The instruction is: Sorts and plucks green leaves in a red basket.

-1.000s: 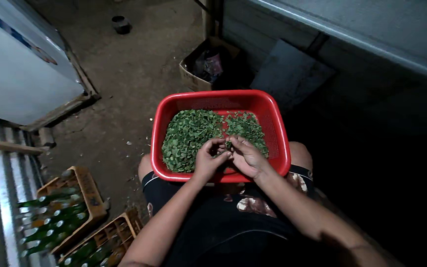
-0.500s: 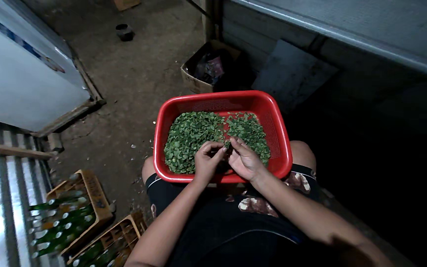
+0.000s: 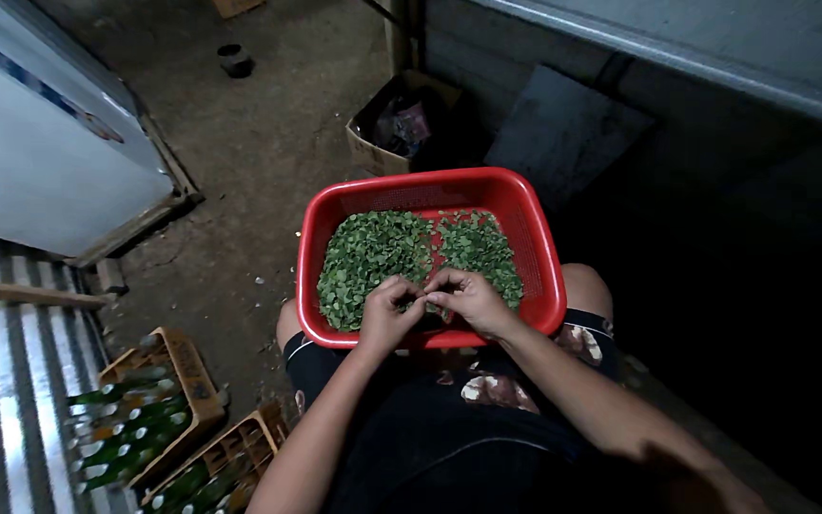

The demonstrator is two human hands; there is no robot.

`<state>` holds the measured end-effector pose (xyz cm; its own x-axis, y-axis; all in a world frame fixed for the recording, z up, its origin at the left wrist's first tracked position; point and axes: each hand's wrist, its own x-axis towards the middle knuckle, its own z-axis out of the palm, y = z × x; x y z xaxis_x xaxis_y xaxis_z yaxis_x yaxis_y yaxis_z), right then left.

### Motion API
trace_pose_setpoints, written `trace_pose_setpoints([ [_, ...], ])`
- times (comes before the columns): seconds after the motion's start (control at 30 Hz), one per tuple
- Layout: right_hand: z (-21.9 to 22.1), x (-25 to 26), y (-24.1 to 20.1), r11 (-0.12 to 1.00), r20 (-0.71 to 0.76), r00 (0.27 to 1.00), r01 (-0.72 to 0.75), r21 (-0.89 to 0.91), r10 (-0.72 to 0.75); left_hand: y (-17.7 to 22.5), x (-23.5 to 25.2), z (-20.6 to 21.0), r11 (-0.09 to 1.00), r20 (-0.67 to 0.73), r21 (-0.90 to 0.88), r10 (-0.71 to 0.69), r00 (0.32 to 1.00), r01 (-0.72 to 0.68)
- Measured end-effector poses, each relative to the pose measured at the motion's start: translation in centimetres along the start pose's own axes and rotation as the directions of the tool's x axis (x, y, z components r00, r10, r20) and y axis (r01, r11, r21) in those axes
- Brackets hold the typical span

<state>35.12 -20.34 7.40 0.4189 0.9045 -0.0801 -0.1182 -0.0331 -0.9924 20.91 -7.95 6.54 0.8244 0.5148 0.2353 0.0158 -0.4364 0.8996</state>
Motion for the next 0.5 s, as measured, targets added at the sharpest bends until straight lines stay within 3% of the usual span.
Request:
trace_pose_setpoints([
  [0.2,0.0,0.1,-0.4,0.996,0.031,0.997,-0.066,-0.061,0.068,-0.1,-0.8,-1.0,0.994,0.022,-0.036,-0.100,0.995,0.101],
  [0.4,0.0,0.2,-0.8,0.999,-0.045,0.998,-0.050,-0.020,0.049,-0.5,-1.2,-2.2,0.962,0.014,-0.160,-0.224,0.975,0.223],
  [0.5,-0.2,0.4,-0.4,0.970,0.012,0.998,0.066,-0.236,-0.065,-0.5,-1.3,-2.6,0.943,0.027,-0.221,-0.247,0.969,0.247],
])
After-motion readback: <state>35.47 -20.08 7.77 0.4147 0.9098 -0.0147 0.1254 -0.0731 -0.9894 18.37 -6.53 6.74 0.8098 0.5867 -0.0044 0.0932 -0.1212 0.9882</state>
